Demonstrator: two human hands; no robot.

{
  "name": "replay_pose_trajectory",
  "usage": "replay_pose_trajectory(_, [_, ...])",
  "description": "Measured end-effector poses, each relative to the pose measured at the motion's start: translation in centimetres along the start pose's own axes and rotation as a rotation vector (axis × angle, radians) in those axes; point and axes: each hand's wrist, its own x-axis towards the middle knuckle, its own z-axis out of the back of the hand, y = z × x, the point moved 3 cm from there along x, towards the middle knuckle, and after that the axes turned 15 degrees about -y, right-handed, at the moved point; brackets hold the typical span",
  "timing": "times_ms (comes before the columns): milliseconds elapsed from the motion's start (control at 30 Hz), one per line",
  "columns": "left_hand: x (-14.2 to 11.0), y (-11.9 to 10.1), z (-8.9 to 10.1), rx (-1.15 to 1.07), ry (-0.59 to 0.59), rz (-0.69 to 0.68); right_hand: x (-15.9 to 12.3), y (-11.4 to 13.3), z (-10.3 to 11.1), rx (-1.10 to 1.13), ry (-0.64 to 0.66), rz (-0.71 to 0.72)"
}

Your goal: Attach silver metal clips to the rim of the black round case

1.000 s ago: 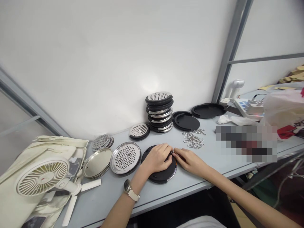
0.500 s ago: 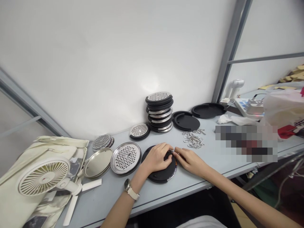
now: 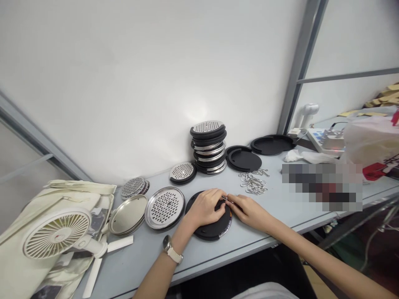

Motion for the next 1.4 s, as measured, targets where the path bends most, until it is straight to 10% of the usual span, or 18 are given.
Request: replay_pose_trajectory(1400, [0.07, -0.16, 0.16, -0.013, 0.009, 0.008, -0.02, -0.28, 0.18, 0.056, -0.058, -0.104])
